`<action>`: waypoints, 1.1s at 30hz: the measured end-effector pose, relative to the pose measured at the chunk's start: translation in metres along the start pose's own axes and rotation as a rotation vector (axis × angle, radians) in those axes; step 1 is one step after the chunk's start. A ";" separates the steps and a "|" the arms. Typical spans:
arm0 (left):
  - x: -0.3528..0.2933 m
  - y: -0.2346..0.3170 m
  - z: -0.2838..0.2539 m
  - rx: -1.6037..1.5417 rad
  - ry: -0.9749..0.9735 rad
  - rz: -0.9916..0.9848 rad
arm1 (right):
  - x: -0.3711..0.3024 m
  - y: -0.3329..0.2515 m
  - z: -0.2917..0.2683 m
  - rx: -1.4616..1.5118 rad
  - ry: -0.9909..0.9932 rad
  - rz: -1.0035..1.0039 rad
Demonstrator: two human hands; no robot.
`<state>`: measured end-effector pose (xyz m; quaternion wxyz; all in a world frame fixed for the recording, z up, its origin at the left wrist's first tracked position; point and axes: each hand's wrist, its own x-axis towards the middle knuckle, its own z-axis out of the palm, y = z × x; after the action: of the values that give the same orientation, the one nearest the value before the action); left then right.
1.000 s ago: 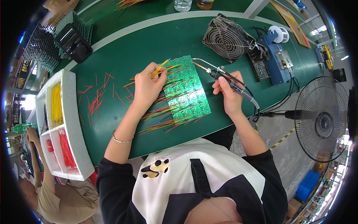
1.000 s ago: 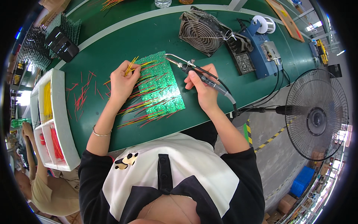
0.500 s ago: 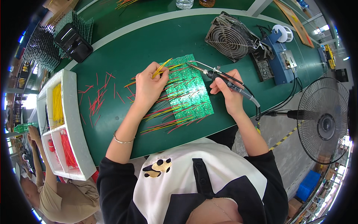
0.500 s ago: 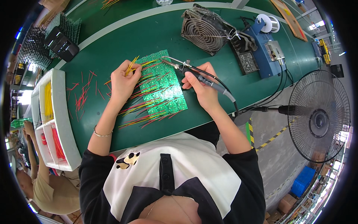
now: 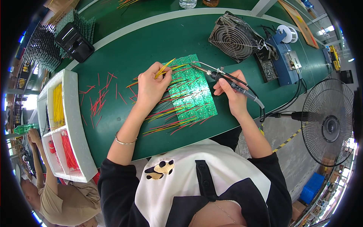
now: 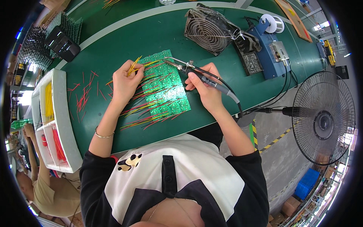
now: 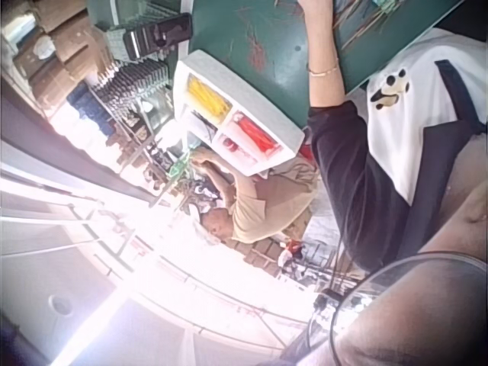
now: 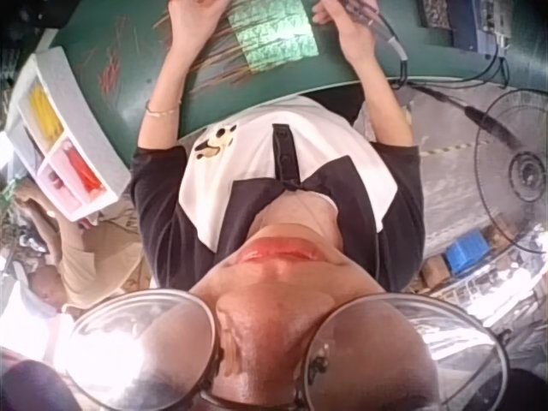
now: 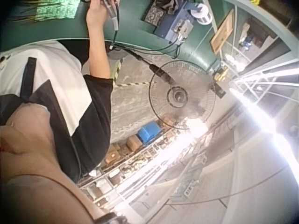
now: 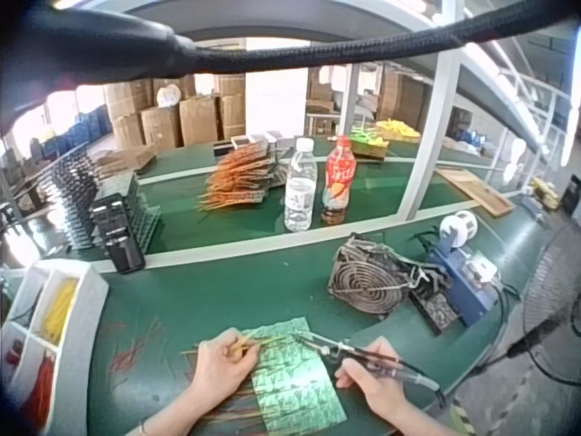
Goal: The person takes wires from a tray by hand, arranges them onto a circuit board, and solders them to the board using a soldering tool.
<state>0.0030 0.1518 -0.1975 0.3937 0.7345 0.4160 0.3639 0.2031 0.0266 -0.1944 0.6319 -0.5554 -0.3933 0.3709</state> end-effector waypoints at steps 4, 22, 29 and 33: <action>0.000 -0.003 0.000 -0.007 -0.002 -0.001 | 0.000 0.000 0.001 -0.001 -0.006 -0.006; -0.001 0.003 0.000 0.010 0.000 -0.003 | -0.002 0.002 -0.006 0.012 0.168 -0.125; -0.002 0.004 -0.002 0.011 -0.011 -0.013 | -0.002 -0.003 -0.022 0.042 0.468 -0.235; 0.001 0.004 -0.002 0.037 -0.018 -0.010 | 0.001 -0.004 -0.020 0.074 0.485 -0.249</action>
<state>0.0028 0.1516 -0.1926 0.3858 0.7429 0.4226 0.3475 0.2222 0.0192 -0.1915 0.7682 -0.5520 -0.2817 0.1607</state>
